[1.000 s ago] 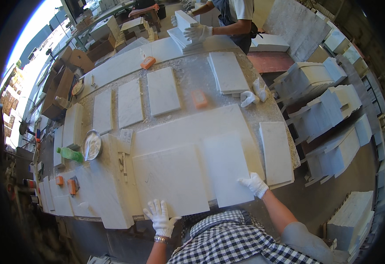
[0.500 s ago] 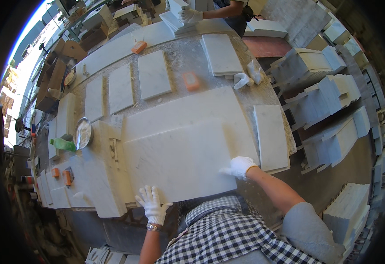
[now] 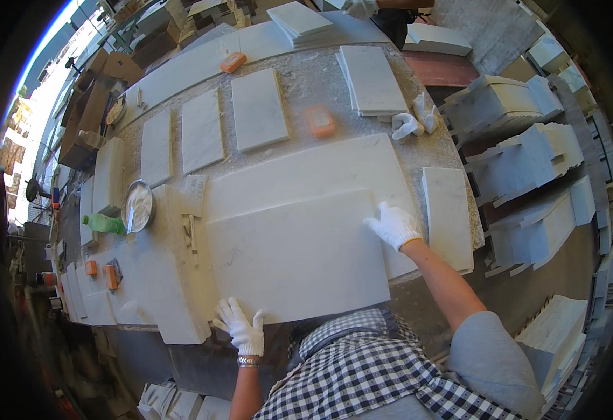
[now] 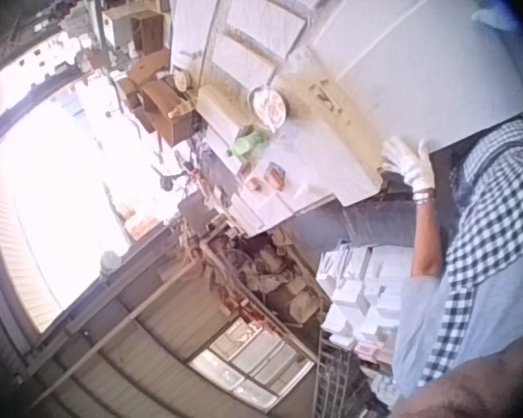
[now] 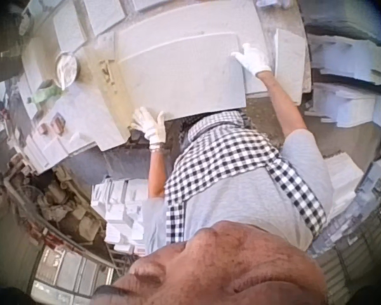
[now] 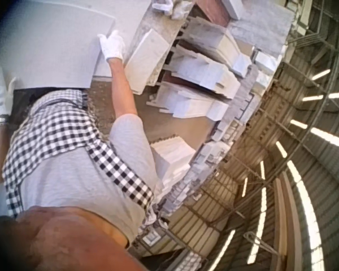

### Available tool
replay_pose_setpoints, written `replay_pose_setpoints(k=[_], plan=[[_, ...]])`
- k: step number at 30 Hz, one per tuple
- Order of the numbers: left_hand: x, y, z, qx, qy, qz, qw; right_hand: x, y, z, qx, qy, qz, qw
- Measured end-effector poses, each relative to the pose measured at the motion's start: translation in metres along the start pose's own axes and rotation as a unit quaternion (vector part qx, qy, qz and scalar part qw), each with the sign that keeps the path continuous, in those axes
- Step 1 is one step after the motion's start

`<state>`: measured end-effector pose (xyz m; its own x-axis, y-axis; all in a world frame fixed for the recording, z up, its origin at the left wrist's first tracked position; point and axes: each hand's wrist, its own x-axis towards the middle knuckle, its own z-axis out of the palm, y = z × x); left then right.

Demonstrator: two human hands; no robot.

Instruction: The person wipes and sands white rectangular tiles on a workbench, then marks one with a marker. They handle the tiles one at a time, using a sanding block and a marker, and place finished pieces into a stack.

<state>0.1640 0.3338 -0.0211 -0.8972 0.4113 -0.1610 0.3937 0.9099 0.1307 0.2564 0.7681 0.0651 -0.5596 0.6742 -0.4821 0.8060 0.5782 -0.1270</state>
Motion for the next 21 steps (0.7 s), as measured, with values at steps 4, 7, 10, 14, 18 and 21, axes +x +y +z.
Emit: replay_pose_setpoints(k=[4, 7, 10, 14, 18, 21], plan=[[0.007, -0.012, -0.003, -0.017, -0.033, -0.043, 0.998, -0.010, -0.019, 0.030, 0.050, 0.017, 0.032, 0.998], [0.010, -0.013, -0.007, 0.013, -0.054, -0.048, 0.997, -0.013, -0.025, 0.030, 0.063, 0.036, 0.026, 0.997], [0.013, -0.015, -0.006, 0.046, -0.046, -0.060, 0.996, -0.017, -0.038, 0.028, 0.056, 0.010, 0.041, 0.998], [0.014, -0.026, -0.008, 0.000, -0.049, -0.083, 0.995, -0.016, -0.052, 0.024, 0.046, -0.038, 0.031, 0.998], [0.011, -0.029, -0.006, 0.013, -0.060, -0.070, 0.996, 0.012, -0.062, 0.012, 0.045, -0.008, -0.033, 0.998], [0.009, -0.027, 0.000, 0.017, -0.039, -0.066, 0.997, 0.055, -0.094, 0.006, 0.071, 0.108, -0.122, 0.984]])
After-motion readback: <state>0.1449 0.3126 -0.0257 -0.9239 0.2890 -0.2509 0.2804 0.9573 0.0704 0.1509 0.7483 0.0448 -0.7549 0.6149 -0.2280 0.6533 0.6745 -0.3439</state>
